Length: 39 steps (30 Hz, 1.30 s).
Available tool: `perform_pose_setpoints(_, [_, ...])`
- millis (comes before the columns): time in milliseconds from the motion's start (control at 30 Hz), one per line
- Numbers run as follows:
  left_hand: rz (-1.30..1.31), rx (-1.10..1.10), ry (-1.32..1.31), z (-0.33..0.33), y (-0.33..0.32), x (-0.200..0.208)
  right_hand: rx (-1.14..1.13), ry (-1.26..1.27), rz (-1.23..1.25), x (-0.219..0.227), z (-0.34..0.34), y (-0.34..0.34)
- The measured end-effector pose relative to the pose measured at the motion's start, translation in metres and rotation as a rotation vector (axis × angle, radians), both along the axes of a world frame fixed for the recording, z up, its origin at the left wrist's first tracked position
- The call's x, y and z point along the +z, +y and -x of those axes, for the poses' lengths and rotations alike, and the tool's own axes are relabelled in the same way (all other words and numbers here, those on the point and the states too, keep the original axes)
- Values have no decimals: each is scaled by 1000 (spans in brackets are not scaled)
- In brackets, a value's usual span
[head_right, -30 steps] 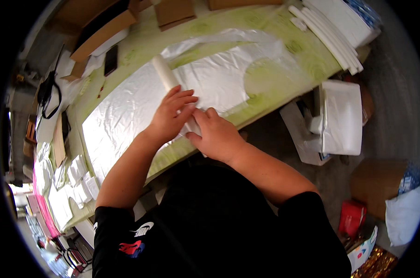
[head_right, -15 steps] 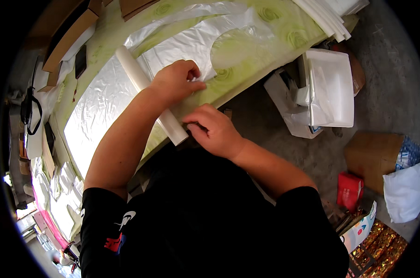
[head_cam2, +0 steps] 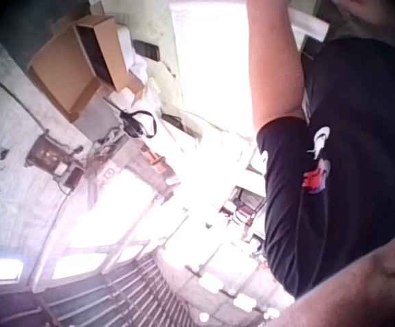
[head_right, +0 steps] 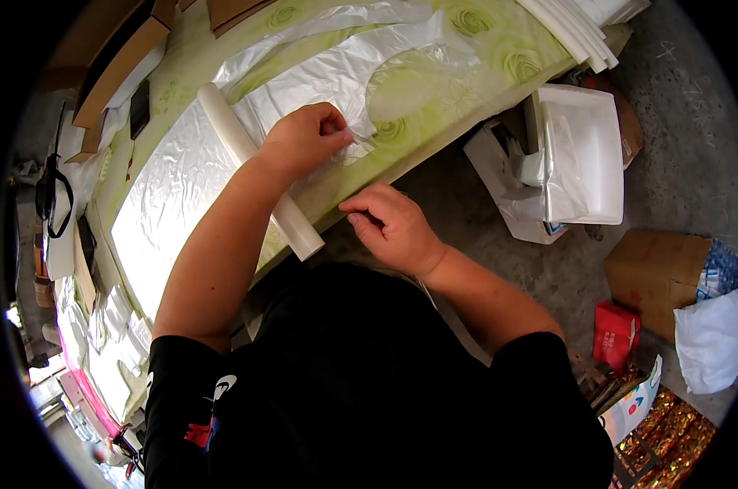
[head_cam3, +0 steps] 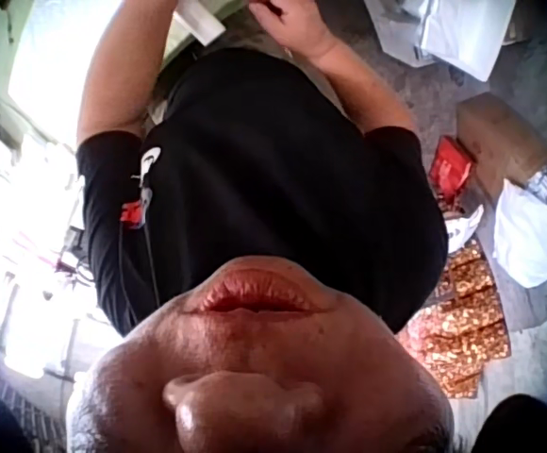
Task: The person repeatedly wraps small white rectangular items in clear plastic film on a table. They unroll the film, place an item on it, fold the film around the item, and set the wrapped item aside. The process is repeated multiple times.
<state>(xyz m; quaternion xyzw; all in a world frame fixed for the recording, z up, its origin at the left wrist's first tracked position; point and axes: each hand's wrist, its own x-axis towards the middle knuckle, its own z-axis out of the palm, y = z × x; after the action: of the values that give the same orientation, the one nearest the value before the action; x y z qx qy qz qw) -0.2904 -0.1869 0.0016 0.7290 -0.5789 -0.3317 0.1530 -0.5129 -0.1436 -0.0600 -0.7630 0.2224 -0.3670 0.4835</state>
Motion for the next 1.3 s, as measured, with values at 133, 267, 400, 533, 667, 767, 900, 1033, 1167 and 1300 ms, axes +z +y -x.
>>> perform_pose_setpoints(133, [35,51,36,-4,1,-8,8,-10,29,2,0,3])
perform_pose_setpoints(267, [45,175,266,-13,3,-7,-43,-26,140,10,-2,-4])
perform_pose_setpoints(400, [49,364,530,-19,4,-5,-96,-16,458,31,-26,-37])
perform_pose_setpoints(533, [169,416,674,-18,16,-8,-108,274,658,21,-64,-113])
perform_pose_setpoints(667, [149,347,594,-15,24,-7,-539,529,627,7,-95,-168])
perform_pose_setpoints(767, [263,384,616,-8,12,1,-593,397,723,10,-96,-167])
perform_pose_setpoints(900, [362,604,805,-9,-22,19,-196,233,1010,9,-90,-156])
perform_pose_setpoints(1033, [444,777,1044,-33,-30,13,-76,197,641,11,-97,-160])
perform_pose_setpoints(1167, [606,670,1126,-86,40,37,-570,154,557,-15,-95,-187])
perform_pose_setpoints(1300, [669,974,722,-157,147,48,-570,174,553,-6,-93,-184])
